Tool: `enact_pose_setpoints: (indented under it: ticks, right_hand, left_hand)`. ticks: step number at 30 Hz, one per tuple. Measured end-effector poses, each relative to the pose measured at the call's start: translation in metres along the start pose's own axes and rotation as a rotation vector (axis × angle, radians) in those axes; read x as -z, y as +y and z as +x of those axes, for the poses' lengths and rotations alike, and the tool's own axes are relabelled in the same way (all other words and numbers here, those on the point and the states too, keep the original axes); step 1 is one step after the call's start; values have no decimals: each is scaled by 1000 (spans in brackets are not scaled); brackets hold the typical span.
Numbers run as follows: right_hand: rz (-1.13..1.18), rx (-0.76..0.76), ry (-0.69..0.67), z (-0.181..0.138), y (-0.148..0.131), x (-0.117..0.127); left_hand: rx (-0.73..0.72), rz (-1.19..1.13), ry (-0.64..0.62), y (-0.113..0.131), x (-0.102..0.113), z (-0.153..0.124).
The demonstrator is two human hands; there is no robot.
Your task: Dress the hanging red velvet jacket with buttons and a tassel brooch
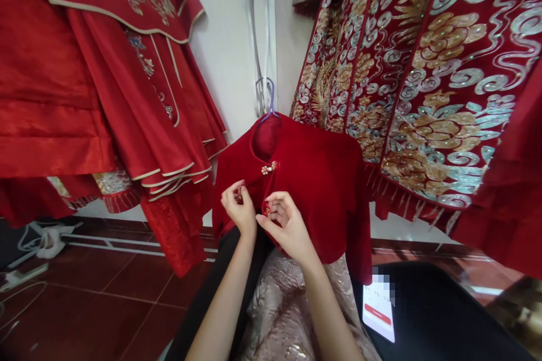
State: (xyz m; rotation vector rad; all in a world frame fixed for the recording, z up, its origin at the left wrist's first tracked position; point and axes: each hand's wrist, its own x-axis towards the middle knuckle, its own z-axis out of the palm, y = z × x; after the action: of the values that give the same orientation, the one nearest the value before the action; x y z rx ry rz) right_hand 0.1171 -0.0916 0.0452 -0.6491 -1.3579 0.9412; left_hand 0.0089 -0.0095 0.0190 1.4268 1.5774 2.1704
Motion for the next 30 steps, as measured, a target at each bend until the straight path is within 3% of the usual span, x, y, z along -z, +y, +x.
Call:
enact_pose_setpoints:
  ticks: [2, 6, 11, 15, 22, 30]
  right_hand:
    - [21, -12, -17, 1, -1, -1]
    - [9, -47, -32, 1, -4, -2]
    - [-68, -70, 23, 5, 8, -6]
    - [-94, -96, 68, 30, 35, -14]
    - [-283, 10, 47, 66, 83, -20]
    - [-453, 127, 121, 70, 85, -32]
  left_hand:
    - [133, 15, 120, -11, -1, 7]
    - [349, -167, -13, -32, -9, 16]
    - [373, -284, -22, -36, -10, 14]
    - [394, -437, 18, -30, -4, 12]
    - [458, -643, -10, -25, 0, 14]
    - [449, -648, 3, -23, 1, 13]
